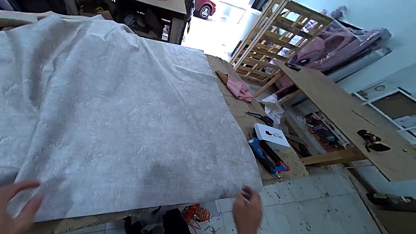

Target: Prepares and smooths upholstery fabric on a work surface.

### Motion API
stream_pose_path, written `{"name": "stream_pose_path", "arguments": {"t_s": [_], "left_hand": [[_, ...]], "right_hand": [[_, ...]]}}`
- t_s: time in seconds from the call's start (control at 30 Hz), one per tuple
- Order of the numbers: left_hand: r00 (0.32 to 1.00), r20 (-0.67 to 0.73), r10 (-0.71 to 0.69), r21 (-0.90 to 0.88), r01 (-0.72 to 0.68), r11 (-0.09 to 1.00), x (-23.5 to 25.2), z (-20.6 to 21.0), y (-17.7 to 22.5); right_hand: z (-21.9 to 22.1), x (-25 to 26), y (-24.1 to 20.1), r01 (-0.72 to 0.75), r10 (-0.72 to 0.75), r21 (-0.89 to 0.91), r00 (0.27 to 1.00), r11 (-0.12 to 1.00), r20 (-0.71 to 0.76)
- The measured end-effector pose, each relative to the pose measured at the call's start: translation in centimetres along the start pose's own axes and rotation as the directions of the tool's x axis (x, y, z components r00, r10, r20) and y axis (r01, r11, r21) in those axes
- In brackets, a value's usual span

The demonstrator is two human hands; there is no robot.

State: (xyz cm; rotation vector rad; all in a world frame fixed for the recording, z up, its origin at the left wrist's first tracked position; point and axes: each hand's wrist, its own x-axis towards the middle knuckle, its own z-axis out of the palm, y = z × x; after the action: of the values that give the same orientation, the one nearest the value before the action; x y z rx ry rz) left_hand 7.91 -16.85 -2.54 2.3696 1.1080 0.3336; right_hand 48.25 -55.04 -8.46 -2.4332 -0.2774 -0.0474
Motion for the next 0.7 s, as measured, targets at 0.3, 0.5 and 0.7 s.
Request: {"name": "stream_pose_path", "arguments": {"t_s": [0.3, 0.5, 0.7], "left_hand": [[0.993, -0.08, 0.09, 0.245, -0.068, 0.967, 9.9, 20.3, 6.3], [0.986, -0.152, -0.074, 0.252, 0.111, 0.961, 10.1, 19.6, 4.7], [0.982, -0.155, -0.11, 0.258, 0.148, 0.955, 9.9, 19.5, 4.6]], "right_hand": [[22.2, -7.9, -18.1, 0.798, -0.783, 0.143, 0.509, 0.585, 0.357], [19.5, -1.9, -10.3, 0.83, -0.69, -0.134, 0.529, 0.541, 0.494], [14.4, 6.8, -2.4, 0.763, -0.603, -0.266, 0.635, 0.59, 0.483]]}}
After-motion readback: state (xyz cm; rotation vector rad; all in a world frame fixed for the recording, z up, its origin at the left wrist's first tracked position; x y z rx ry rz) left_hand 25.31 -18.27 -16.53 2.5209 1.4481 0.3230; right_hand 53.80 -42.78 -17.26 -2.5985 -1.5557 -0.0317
